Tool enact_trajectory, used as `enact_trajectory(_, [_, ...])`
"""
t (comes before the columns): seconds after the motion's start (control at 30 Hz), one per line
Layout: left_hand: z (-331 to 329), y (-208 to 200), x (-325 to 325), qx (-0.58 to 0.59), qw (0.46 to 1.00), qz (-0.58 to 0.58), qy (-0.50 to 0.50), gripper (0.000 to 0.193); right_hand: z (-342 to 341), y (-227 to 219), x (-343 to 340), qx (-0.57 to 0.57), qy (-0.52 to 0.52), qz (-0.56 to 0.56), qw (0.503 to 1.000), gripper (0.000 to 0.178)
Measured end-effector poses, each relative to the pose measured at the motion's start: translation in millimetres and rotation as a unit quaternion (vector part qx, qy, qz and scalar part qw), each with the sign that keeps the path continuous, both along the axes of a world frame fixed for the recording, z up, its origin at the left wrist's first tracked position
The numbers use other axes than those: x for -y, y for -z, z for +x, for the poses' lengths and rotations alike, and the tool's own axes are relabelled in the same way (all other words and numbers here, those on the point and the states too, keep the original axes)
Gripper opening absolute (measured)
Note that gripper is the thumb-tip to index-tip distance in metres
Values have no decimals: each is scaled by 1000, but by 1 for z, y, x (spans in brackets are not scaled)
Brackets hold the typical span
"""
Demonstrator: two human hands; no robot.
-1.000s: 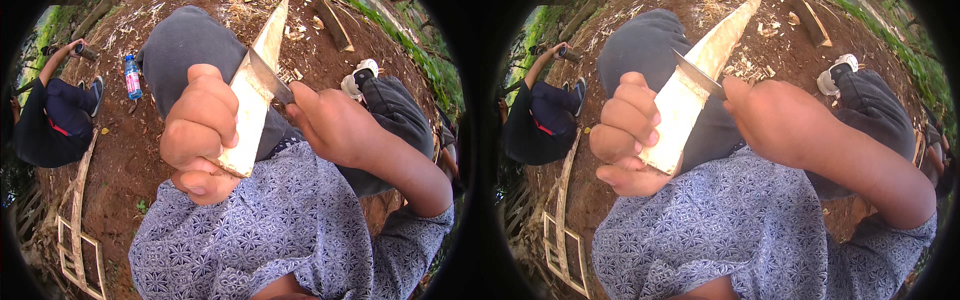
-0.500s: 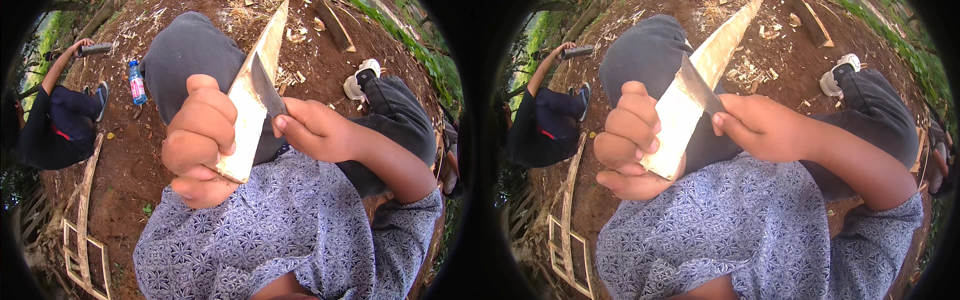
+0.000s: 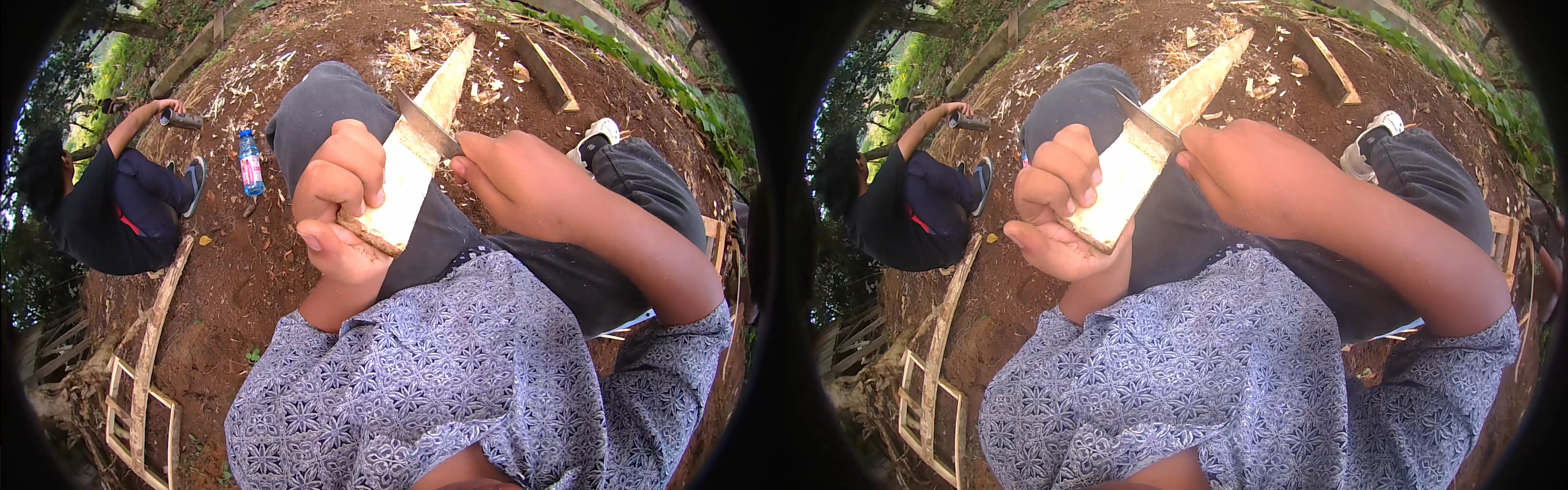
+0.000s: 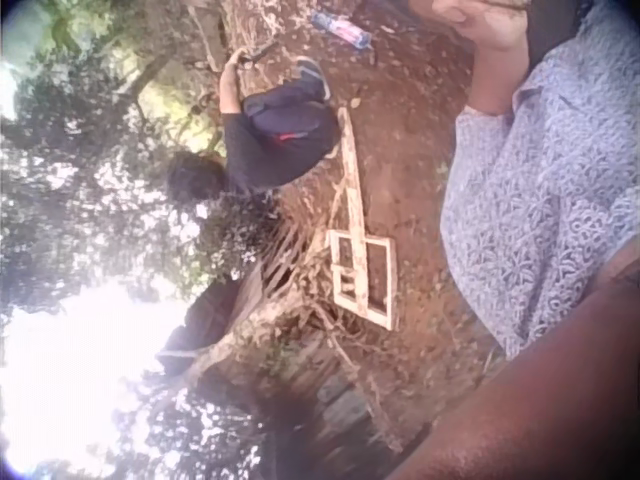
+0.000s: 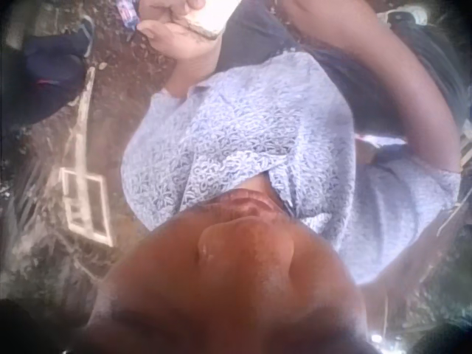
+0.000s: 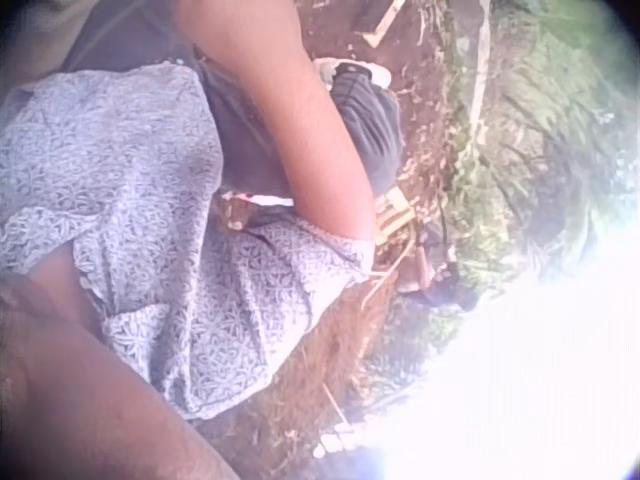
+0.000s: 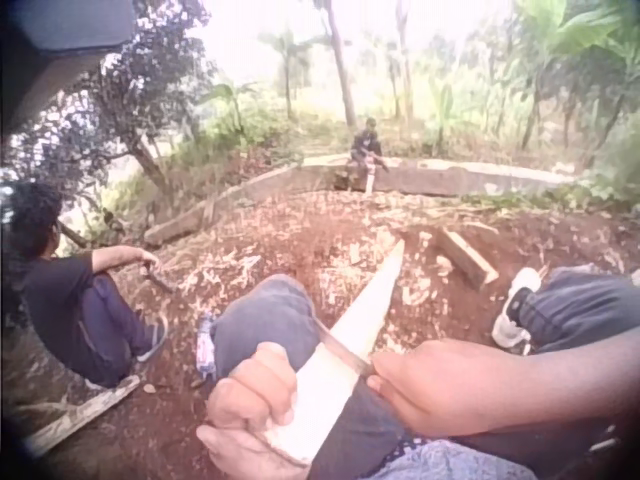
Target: The person sits on the ground and carves a piece of wood using a chisel and hammer. They then switch to a knife to further shape and smooth the wood, creating a pointed tip.
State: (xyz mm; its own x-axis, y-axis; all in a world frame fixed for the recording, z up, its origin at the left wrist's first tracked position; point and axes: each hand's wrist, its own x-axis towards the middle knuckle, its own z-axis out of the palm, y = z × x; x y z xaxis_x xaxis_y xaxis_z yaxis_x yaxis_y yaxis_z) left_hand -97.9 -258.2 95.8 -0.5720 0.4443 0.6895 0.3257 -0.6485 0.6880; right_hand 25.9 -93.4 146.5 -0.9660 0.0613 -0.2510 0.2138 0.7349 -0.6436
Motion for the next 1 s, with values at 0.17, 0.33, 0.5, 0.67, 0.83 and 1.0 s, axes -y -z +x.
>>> enact_trajectory(0.17, [1,-7,-6,83,995,48,36,65,-1,-5,0,8,-2,-5,1000,30])
enact_trajectory(0.33, [3,-5,-4,79,996,32,39,65,-5,-12,7,35,-10,31,999,29])
enact_trajectory(0.5, [3,0,-2,77,996,34,34,63,-5,2,14,56,-9,43,997,28])
enact_trajectory(0.67, [5,3,-7,91,995,38,23,63,-8,16,22,78,36,-14,996,29])
enact_trajectory(0.83, [5,4,-6,106,993,39,34,61,-2,38,31,29,69,-96,993,29])
enact_trajectory(1.0, [5,5,-2,101,994,33,24,60,-1,42,31,42,78,-173,981,32])
